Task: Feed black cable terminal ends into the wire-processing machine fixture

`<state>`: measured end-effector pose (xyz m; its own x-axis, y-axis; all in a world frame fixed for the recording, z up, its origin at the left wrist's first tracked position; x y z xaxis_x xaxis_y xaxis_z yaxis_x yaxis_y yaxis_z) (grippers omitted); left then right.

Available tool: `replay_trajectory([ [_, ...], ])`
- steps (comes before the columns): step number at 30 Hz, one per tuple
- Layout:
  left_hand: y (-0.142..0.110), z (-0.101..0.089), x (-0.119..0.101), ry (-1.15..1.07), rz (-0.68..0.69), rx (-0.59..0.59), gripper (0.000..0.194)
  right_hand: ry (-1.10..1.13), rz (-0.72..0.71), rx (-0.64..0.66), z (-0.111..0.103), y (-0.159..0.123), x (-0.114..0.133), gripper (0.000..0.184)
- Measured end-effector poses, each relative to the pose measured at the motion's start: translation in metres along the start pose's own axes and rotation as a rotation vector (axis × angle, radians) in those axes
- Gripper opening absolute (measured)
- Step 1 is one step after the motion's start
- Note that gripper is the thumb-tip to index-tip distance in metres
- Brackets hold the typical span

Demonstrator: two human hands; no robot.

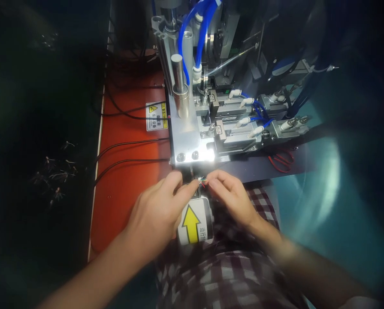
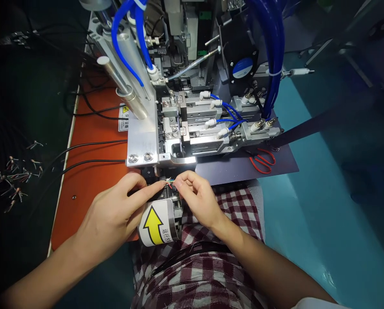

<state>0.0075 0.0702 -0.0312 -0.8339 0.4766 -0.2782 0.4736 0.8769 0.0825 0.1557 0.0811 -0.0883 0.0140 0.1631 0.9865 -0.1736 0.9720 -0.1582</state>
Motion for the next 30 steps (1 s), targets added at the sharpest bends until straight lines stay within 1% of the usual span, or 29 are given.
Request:
replay_trajectory([
  [6, 0.0007, -0.0004, 0.0001, -0.018, 0.007, -0.019, 0.038, 0.053, 0.013, -0.076, 0.002, 0.0, 0.0023, 0.023],
  [12, 0.0006, 0.0, -0.0001, -0.013, 0.016, -0.036, 0.039, 0.068, 0.021, -0.11, 0.0017, 0.004, 0.0012, 0.018],
  [22, -0.0002, -0.0008, 0.0007, -0.039, 0.022, -0.039, 0.038, 0.06, 0.055, -0.069, 0.004, 0.0051, 0.0017, 0.016],
  [26, 0.0002, -0.0032, -0.0006, -0.037, 0.032, -0.064, 0.036, 0.05, 0.1, -0.068, 0.0028, 0.0056, 0.0017, 0.017],
  [30, 0.0016, -0.0016, -0.0002, -0.036, 0.022, -0.047, 0.036, 0.081, 0.15, -0.036, 0.0033, 0.0008, -0.0024, 0.021],
])
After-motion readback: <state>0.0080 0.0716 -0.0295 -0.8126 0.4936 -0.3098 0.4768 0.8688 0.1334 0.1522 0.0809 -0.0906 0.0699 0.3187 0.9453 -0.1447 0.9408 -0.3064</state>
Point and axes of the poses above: each hand's wrist, its own y-axis towards the middle knuckle, its own z-axis out of the palm, x = y × z, the point moved 6 cm from there along y, towards the middle knuckle, and after that the axes turned 7 degrees about -z, right-handed, at the moved point
